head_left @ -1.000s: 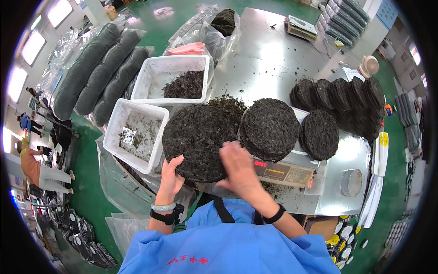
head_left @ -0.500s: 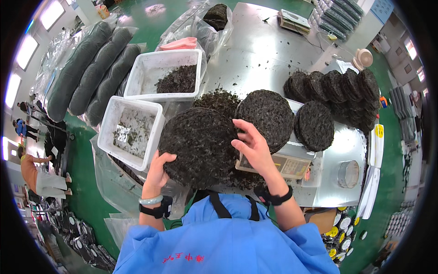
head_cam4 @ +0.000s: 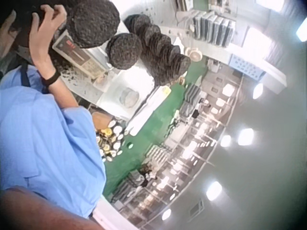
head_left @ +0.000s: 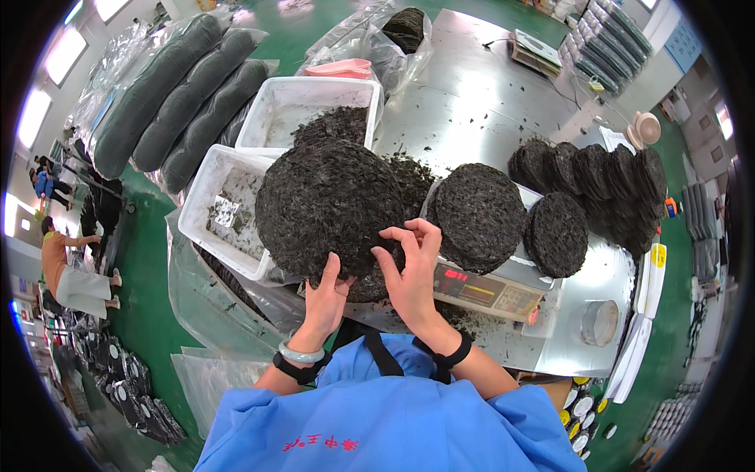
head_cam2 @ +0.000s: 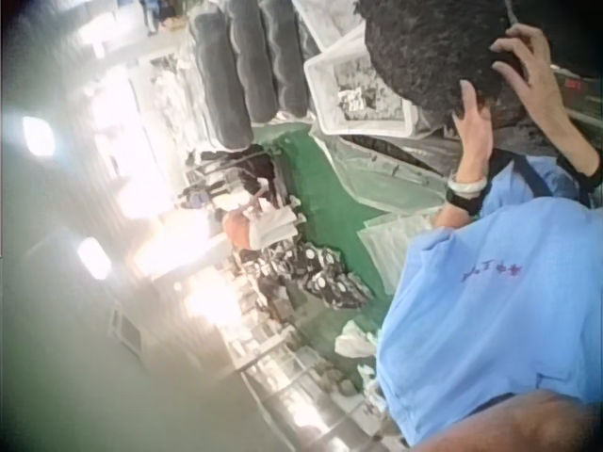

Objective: The person manually shapes dark, loose tea leaves into round, compressed cakes by hand. They repeatedly weigh the cakes on a digital scale, adjusting the mass by adding or removing leaves to meet a target weight, and then stack the finished cakes on the table.

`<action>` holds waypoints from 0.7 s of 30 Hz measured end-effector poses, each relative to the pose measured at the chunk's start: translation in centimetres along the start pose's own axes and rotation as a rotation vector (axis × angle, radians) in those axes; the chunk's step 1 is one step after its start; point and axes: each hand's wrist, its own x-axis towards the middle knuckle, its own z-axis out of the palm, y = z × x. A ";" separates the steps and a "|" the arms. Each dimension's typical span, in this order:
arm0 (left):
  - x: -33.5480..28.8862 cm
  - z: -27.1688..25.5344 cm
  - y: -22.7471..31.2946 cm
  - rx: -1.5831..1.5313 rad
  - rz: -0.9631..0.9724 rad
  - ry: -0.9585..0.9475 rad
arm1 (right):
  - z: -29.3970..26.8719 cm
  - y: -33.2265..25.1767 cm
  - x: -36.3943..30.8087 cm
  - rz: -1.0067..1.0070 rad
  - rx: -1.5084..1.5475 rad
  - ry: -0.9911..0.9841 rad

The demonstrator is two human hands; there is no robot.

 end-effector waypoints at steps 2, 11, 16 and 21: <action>-0.5 -0.4 0.1 0.032 0.045 0.033 | 0.4 -0.4 0.5 -0.027 0.102 -0.052; -2.6 -6.9 1.4 0.272 0.223 0.245 | 4.7 -3.1 0.9 0.181 0.455 -0.542; -4.8 -9.4 5.9 0.065 0.295 0.522 | 9.1 -5.3 3.2 0.448 1.014 -0.620; -6.2 -13.4 7.5 0.169 0.451 0.584 | 18.5 -4.9 7.8 -0.254 0.495 -0.343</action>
